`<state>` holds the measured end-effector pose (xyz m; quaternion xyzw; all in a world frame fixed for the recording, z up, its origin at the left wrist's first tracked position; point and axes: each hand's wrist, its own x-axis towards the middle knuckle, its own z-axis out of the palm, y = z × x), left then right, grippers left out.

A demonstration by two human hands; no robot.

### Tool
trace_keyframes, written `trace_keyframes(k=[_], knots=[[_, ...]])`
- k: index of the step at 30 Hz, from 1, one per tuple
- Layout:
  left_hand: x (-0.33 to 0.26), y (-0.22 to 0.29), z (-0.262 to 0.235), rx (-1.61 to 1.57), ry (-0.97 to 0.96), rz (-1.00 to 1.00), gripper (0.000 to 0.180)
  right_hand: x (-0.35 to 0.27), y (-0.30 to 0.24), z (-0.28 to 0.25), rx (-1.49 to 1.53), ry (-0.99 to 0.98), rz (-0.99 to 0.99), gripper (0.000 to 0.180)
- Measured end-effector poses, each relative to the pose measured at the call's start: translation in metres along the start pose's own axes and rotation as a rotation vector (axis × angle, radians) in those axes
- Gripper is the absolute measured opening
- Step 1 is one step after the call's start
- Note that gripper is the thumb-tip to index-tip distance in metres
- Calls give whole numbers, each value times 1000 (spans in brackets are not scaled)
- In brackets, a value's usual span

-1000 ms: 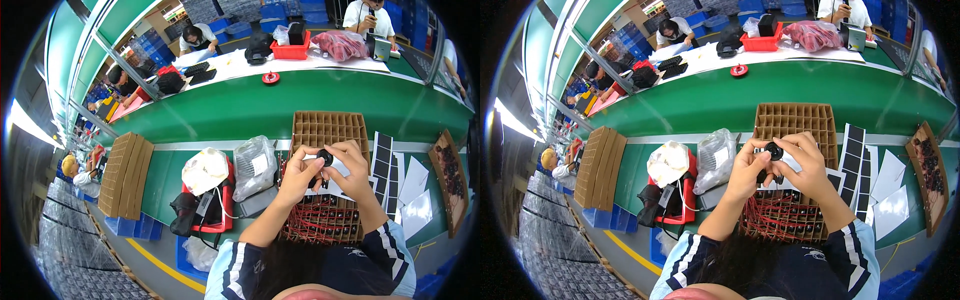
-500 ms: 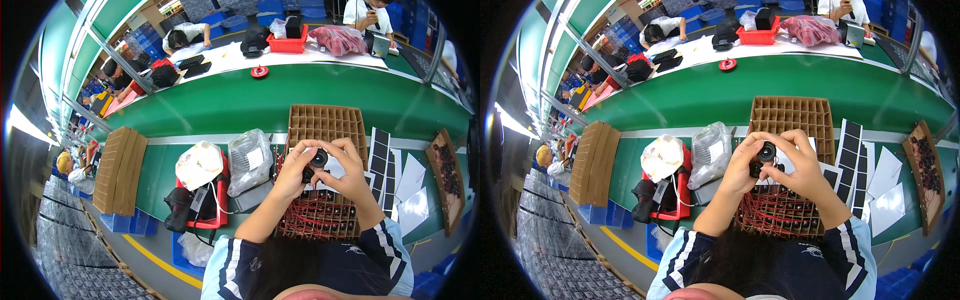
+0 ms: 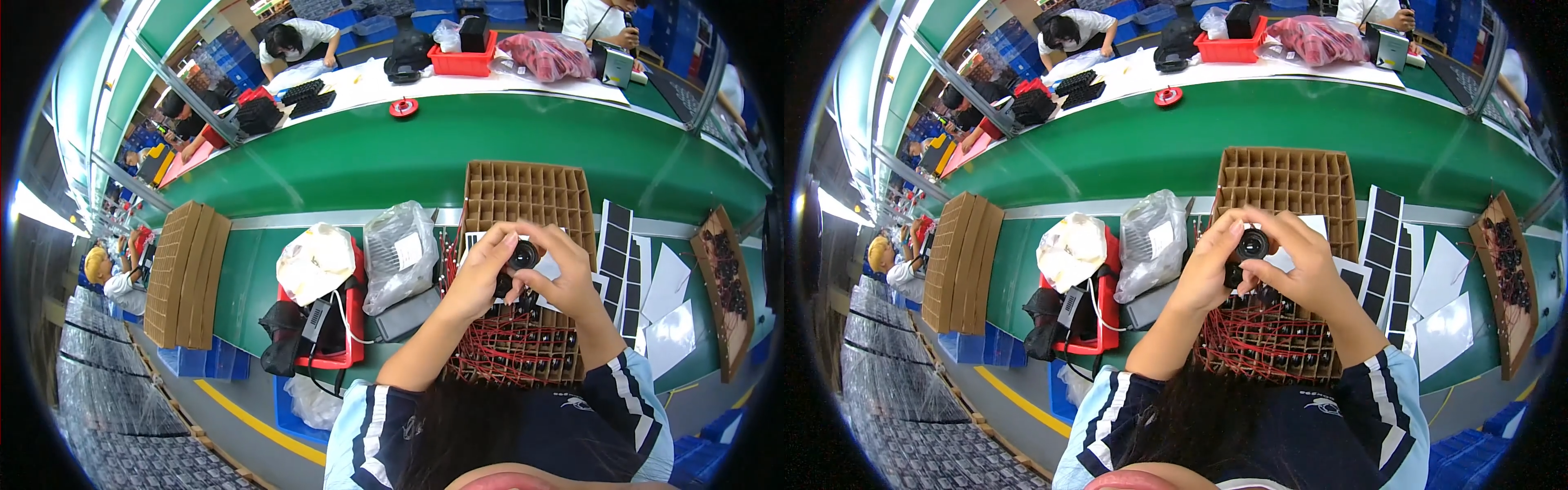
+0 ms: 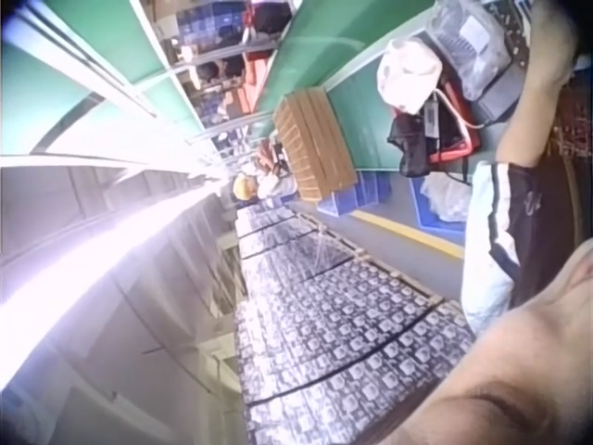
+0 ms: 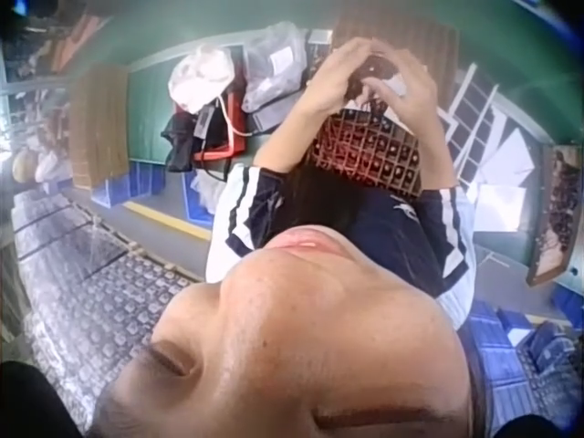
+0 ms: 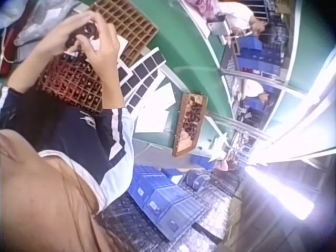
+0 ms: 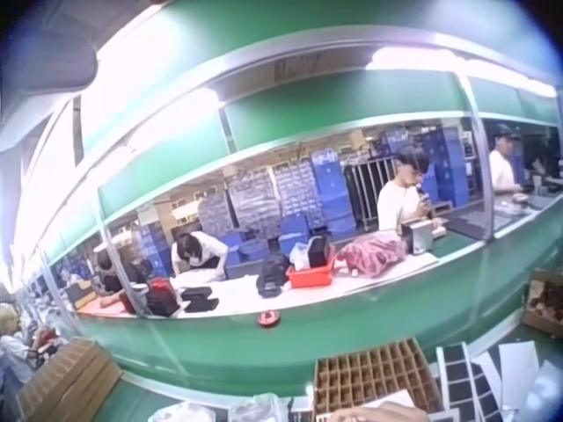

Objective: Assembling small electronic components with wires and applying adhesive labels at a factory workbench.

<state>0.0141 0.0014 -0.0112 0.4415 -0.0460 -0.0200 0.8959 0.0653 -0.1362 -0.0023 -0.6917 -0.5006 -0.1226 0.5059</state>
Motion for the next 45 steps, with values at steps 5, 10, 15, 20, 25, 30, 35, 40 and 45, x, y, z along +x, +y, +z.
trace_keyframes(k=[5,10,15,20,25,30,35,40,45], knots=[[4,-7,-7,-100,-8,30,16,3,-3,1,47,78,102,45],[3,-4,-4,-73,10,44,15,5,-6,1,-5,39,60,42],[2,-8,-2,-116,19,62,21,2,-4,1,-43,70,15,40],[0,-5,-1,-23,49,105,14,1,-8,2,2,20,128,41],[1,-7,-4,13,51,122,15,5,-8,4,-8,64,76,44],[-1,-2,0,-19,65,113,18,5,-6,3,-4,33,40,42],[-2,-4,-1,79,31,107,17,2,-2,2,-42,43,26,41],[-3,-2,-1,128,26,89,16,2,-5,1,-34,46,34,41],[-4,0,-4,151,16,61,16,3,-7,0,-21,-28,98,39]])
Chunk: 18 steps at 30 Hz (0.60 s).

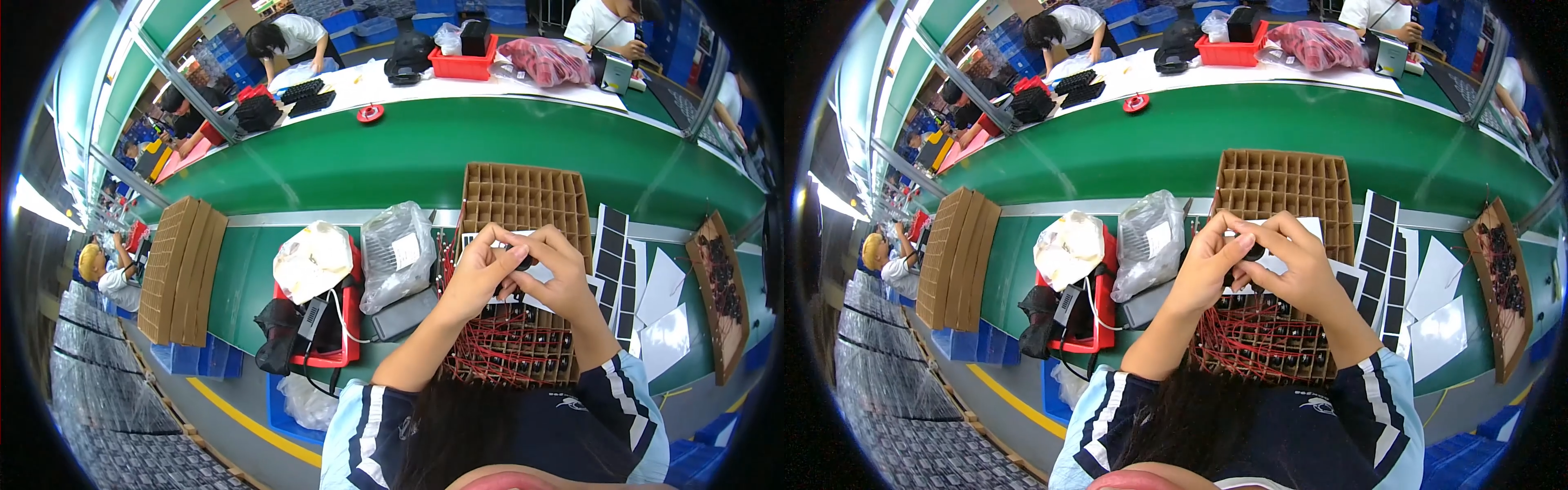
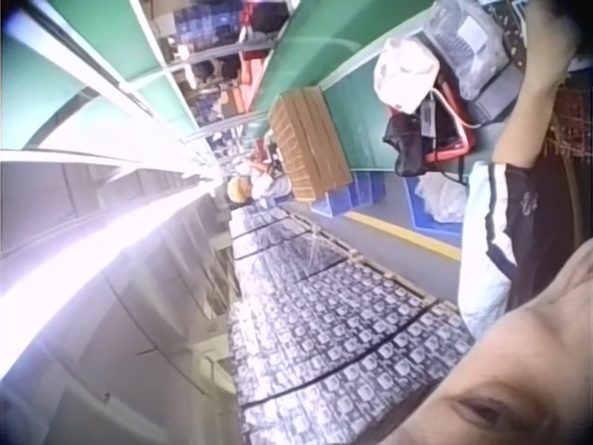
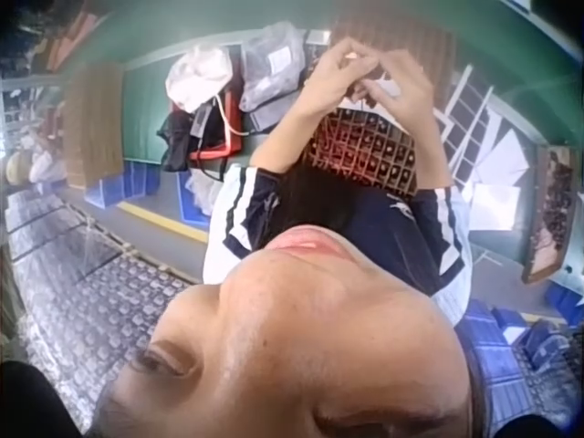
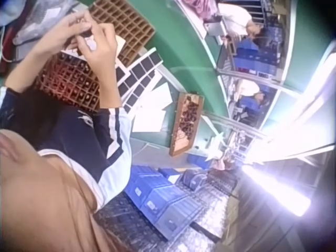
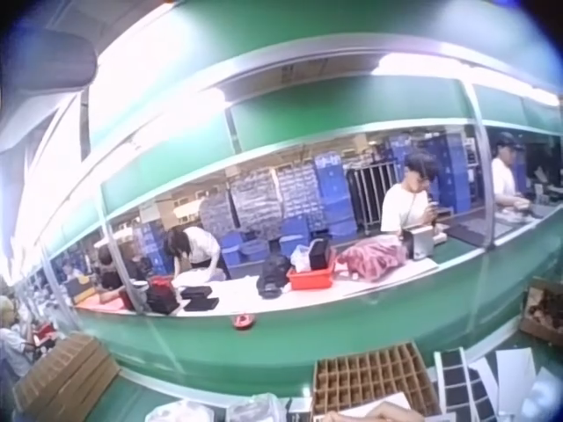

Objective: Assembling small electronic components with wires and applying adhesive labels at a factory workbench.

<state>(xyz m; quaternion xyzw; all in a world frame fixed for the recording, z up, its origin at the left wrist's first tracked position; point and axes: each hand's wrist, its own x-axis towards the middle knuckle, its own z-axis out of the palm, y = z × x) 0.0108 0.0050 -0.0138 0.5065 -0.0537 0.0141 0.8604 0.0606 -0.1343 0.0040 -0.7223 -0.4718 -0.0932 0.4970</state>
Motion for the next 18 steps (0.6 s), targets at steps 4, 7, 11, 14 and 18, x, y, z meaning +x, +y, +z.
trace_keyframes(k=[4,7,11,14,18], knots=[[2,1,1,7,-16,-13,17,0,4,0,-28,20,-52,38],[1,2,2,-3,-1,-26,18,-1,3,0,-29,32,-74,38],[1,3,3,47,-19,-3,26,2,-2,1,12,79,-24,44],[1,2,3,39,-49,36,25,1,-1,0,25,65,-2,47],[-1,1,2,47,-34,29,25,0,0,0,26,51,-61,45]])
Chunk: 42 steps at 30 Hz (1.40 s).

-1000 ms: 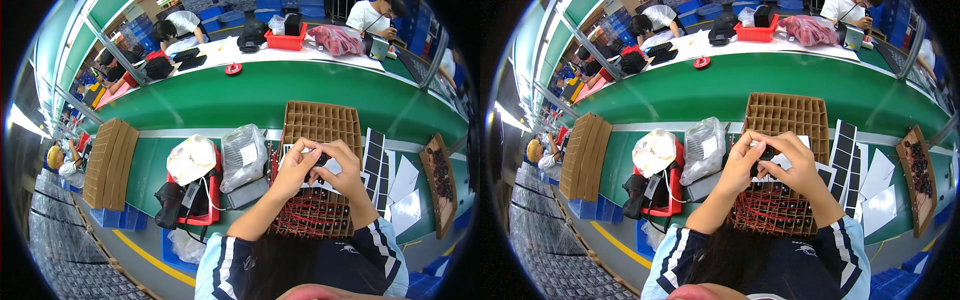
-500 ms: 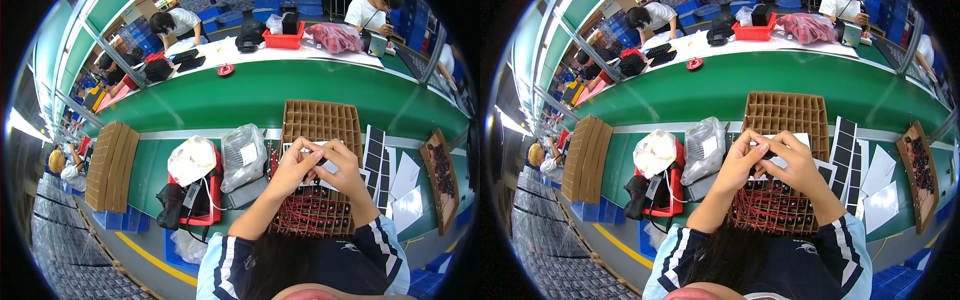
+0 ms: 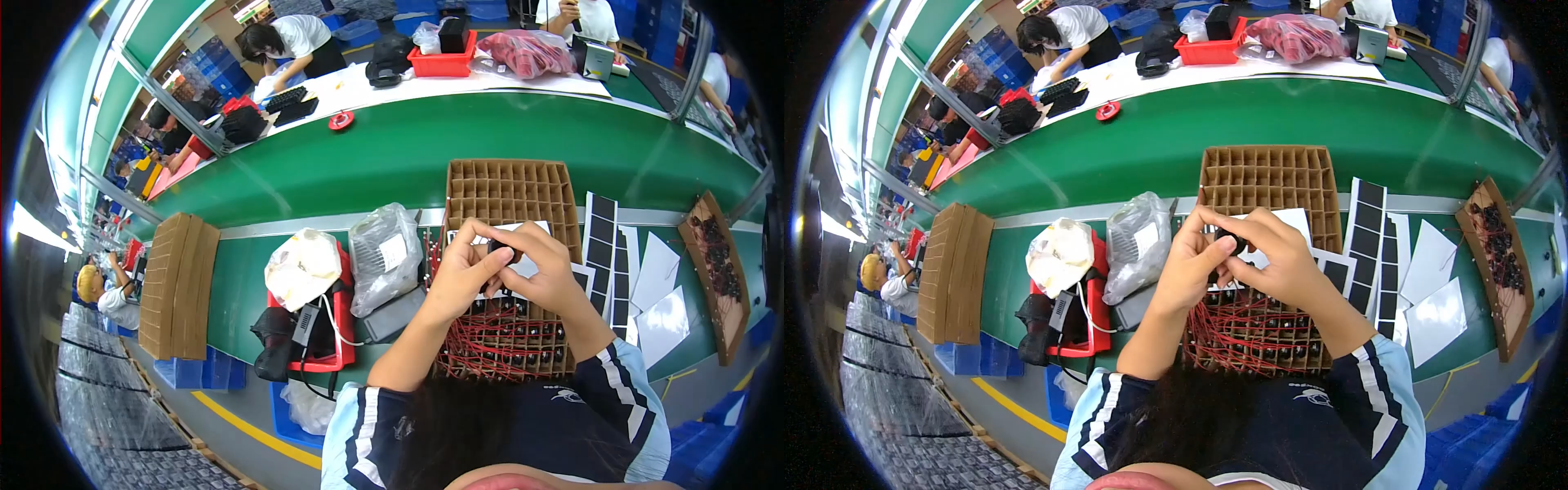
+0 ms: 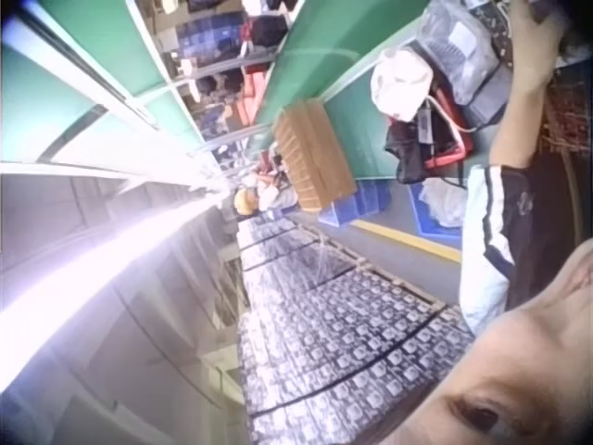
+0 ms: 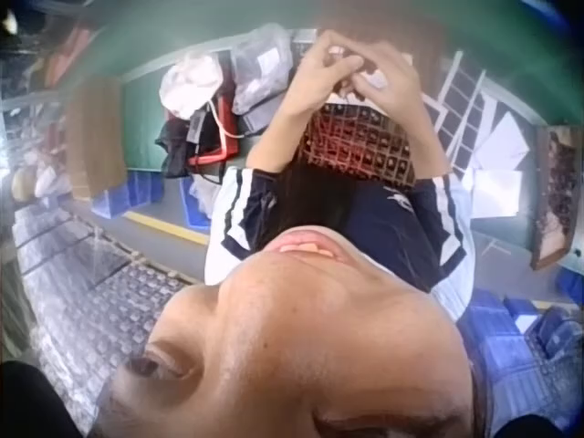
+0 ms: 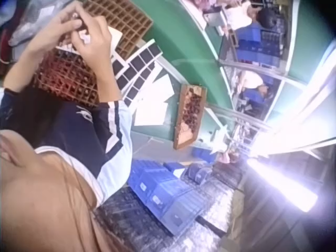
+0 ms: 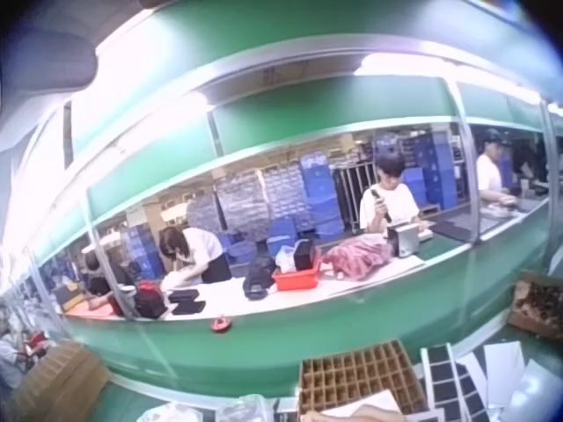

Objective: Assembling small electronic components with wires and applying adhesive labels at a factory workbench.

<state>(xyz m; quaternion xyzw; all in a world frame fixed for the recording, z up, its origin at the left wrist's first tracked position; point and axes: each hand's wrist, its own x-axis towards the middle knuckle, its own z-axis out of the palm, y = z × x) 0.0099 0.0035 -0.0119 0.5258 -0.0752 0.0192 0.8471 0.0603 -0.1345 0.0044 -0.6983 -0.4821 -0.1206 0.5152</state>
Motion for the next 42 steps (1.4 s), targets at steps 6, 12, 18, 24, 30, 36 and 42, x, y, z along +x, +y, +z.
trace_keyframes(k=[6,12,18,24,30,36,42], knots=[[2,-1,2,70,-26,-62,37,-6,4,0,-18,-34,36,46],[-2,3,3,96,20,-33,33,1,-6,2,31,-27,127,52],[0,3,6,126,46,-80,29,-2,0,-2,-12,-83,190,48],[4,1,1,142,53,-108,22,-3,4,1,43,-60,204,44],[-1,5,0,108,31,-169,27,-4,12,-2,-153,-100,93,32],[-3,9,-6,238,-120,-271,30,1,6,-11,-90,-143,168,29],[-5,19,-10,450,-188,-241,29,3,5,-18,23,-202,223,24]])
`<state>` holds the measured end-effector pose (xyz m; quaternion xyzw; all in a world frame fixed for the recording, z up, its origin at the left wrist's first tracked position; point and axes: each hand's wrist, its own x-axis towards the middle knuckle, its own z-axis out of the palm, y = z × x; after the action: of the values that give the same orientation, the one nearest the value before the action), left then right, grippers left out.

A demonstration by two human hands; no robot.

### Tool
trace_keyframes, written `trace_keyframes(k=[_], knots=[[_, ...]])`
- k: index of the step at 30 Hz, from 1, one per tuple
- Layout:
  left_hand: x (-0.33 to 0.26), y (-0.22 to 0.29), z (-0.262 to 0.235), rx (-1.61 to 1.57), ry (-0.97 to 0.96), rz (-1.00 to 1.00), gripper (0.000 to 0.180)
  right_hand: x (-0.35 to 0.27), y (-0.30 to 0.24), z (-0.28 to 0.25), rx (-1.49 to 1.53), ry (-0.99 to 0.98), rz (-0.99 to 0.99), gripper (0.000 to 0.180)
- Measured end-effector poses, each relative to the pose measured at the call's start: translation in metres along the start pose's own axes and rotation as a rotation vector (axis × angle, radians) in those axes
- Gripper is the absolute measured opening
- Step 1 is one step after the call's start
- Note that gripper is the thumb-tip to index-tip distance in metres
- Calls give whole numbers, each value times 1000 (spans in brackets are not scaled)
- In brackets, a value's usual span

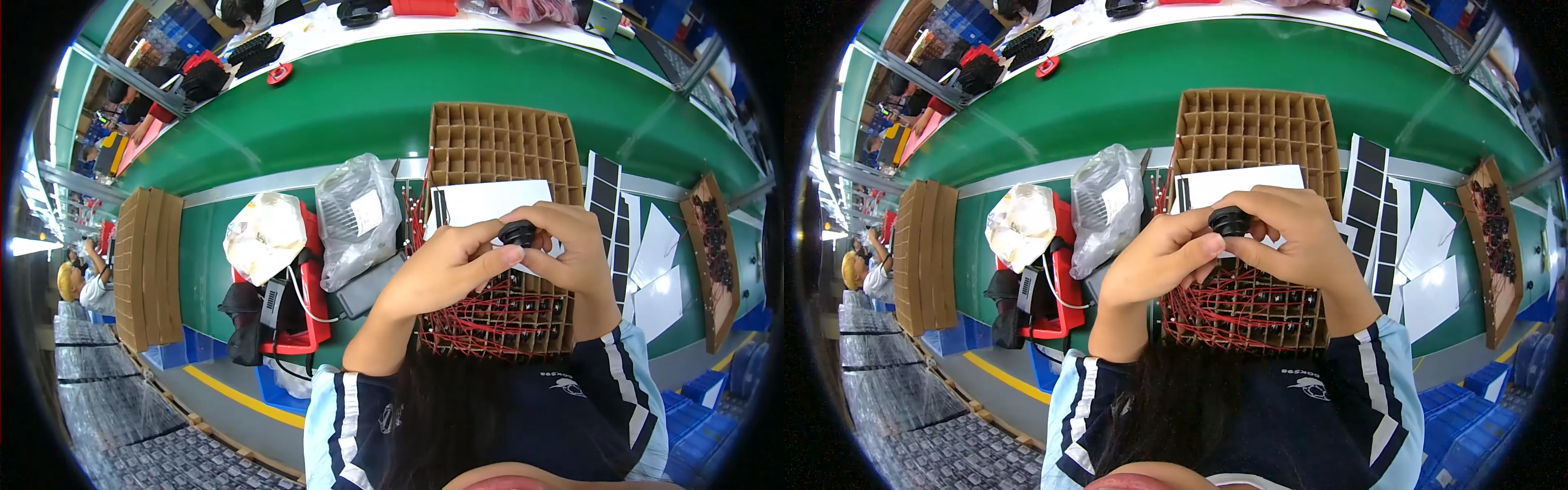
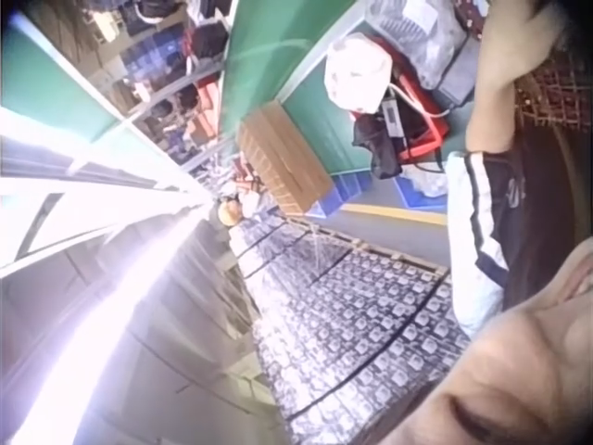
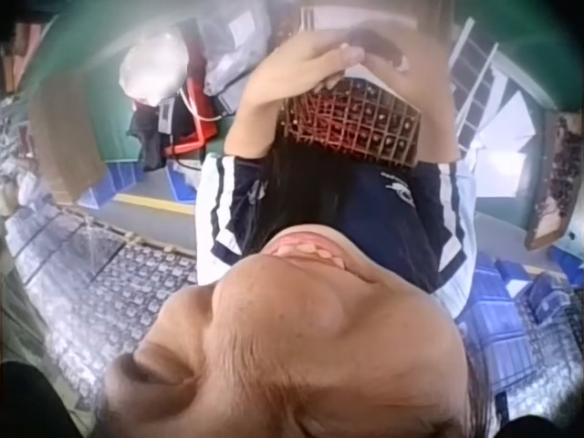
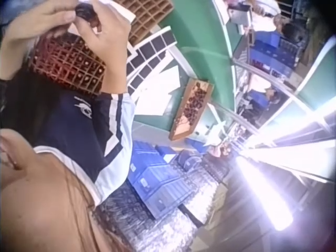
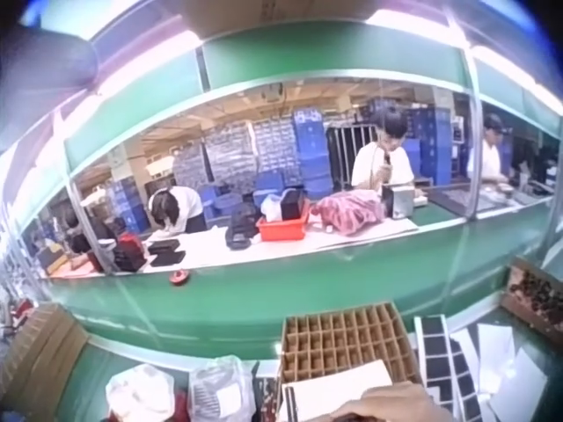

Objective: Assembling small electronic components with wires and applying adhesive labels at a factory workbench.

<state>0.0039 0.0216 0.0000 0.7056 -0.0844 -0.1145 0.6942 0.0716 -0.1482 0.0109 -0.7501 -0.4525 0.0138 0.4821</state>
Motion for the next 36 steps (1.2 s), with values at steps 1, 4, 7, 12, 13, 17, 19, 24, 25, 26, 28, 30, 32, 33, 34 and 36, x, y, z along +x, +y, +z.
trace_keyframes(k=[1,4,7,12,13,17,19,24,25,26,28,30,32,33,34,36], knots=[[-2,-1,-2,-5,-2,1,29,-1,0,0,-4,-2,3,24],[-6,-2,-10,153,-52,-75,40,0,1,-3,22,11,11,24],[-9,2,-19,293,-60,-10,48,-3,5,-8,2,32,-6,28],[-1,2,-17,-162,-302,-96,37,-4,-7,6,26,-71,31,49],[-1,1,-16,-207,-309,-90,35,-5,-10,7,50,-91,79,54],[-6,1,-21,-179,-344,-59,29,-2,-28,4,31,-225,117,64],[-10,7,-19,-208,-359,-37,26,6,-39,-4,-84,-368,174,65],[-38,22,-23,-290,-225,-8,15,42,-34,-90,218,-63,386,26],[-31,19,-24,-298,-220,26,16,43,-15,-103,656,193,681,25],[-26,16,-24,-321,-256,60,16,34,-2,-112,651,196,695,25],[-22,13,-24,-331,-247,78,15,34,21,-111,628,192,635,24],[-17,12,-23,-300,-209,76,15,41,29,-102,622,168,560,22],[-19,15,-20,-276,-183,48,15,53,26,-101,582,144,470,20],[-19,18,-20,-298,-174,52,15,59,24,-103,557,133,425,19],[-20,17,-22,-270,-172,48,15,57,22,-103,534,137,399,18],[-22,15,-25,-244,-165,39,14,57,15,-105,480,141,341,17]])
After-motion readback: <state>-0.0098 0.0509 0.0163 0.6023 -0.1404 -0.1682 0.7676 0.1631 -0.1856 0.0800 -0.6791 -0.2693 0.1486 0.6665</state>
